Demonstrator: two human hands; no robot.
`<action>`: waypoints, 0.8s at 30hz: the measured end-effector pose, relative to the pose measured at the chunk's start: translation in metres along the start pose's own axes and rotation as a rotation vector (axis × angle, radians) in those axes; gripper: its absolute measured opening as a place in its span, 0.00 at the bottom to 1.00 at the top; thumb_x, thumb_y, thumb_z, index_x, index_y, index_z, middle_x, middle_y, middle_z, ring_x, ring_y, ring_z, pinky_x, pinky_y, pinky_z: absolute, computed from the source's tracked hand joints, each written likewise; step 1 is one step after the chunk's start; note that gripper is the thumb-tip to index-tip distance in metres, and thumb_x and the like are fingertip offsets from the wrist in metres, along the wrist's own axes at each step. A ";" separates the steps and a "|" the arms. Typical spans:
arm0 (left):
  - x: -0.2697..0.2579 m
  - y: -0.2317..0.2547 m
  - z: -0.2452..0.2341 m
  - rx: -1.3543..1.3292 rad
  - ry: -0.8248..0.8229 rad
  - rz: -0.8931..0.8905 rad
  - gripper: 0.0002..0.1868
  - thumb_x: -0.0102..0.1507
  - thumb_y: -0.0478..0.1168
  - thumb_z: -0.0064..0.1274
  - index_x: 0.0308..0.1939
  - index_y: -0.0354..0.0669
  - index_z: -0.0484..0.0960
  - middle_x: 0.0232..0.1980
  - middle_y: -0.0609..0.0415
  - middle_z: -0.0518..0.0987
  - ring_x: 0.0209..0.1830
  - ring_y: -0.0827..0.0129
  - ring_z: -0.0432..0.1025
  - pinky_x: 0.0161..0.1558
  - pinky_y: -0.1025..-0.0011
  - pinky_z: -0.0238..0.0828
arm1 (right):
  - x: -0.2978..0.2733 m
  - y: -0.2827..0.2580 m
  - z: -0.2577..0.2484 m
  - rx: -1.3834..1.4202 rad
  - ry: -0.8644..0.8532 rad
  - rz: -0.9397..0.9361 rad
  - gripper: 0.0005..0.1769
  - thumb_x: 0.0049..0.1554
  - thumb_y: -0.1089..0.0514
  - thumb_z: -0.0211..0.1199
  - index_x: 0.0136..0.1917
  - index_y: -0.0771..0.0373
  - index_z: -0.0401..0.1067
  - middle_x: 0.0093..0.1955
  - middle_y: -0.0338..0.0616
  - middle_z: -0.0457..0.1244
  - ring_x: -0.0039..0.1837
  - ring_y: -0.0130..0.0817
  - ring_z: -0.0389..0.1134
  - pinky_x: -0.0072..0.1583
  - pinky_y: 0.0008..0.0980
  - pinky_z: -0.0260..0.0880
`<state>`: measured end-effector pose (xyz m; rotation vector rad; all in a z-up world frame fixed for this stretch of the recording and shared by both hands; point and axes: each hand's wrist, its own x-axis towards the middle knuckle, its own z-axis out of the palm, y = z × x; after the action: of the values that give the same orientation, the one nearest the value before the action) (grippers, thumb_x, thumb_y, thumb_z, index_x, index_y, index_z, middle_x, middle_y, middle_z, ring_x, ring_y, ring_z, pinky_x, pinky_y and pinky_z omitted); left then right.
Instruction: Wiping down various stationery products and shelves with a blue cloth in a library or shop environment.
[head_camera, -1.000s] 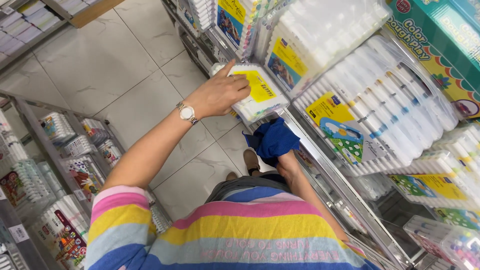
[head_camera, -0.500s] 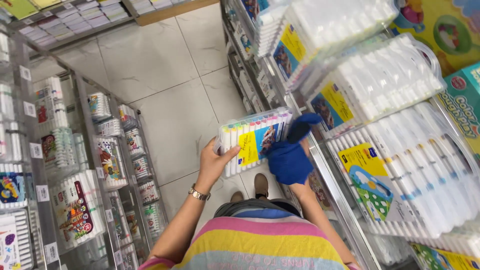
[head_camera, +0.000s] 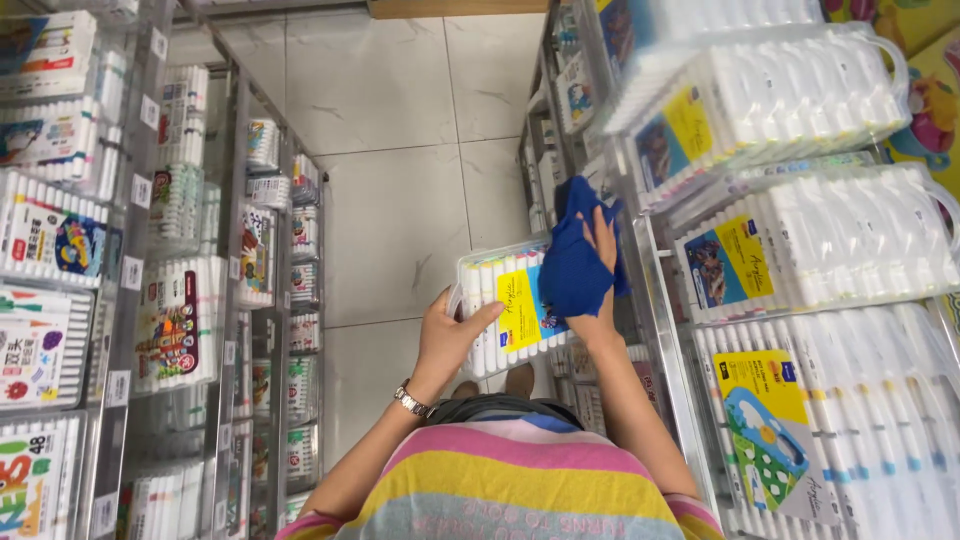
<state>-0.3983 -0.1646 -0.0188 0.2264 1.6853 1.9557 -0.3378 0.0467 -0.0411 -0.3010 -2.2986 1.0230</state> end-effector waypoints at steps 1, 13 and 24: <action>-0.003 -0.001 -0.001 -0.010 0.018 0.003 0.17 0.59 0.38 0.64 0.49 0.34 0.81 0.42 0.54 0.86 0.37 0.78 0.80 0.39 0.75 0.79 | 0.003 -0.007 -0.001 0.003 -0.018 -0.011 0.42 0.60 0.48 0.62 0.81 0.63 0.52 0.82 0.53 0.47 0.82 0.54 0.47 0.80 0.55 0.41; -0.022 -0.044 -0.021 0.264 0.108 0.107 0.17 0.51 0.36 0.68 0.42 0.32 0.84 0.34 0.52 0.86 0.33 0.76 0.77 0.36 0.73 0.77 | 0.006 -0.063 0.034 -0.026 -0.251 -0.340 0.17 0.52 0.57 0.65 0.55 0.62 0.74 0.55 0.47 0.68 0.60 0.44 0.68 0.61 0.41 0.64; -0.032 -0.026 -0.039 -0.403 0.361 0.044 0.14 0.60 0.33 0.64 0.48 0.31 0.82 0.46 0.47 0.86 0.39 0.70 0.81 0.41 0.71 0.81 | -0.049 -0.005 0.069 0.245 -0.106 0.208 0.37 0.61 0.57 0.61 0.80 0.63 0.53 0.63 0.51 0.64 0.62 0.39 0.67 0.64 0.35 0.67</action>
<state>-0.3820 -0.2122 -0.0443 -0.2555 1.4506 2.4267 -0.3405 -0.0190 -0.0942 -0.3988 -2.2373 1.4410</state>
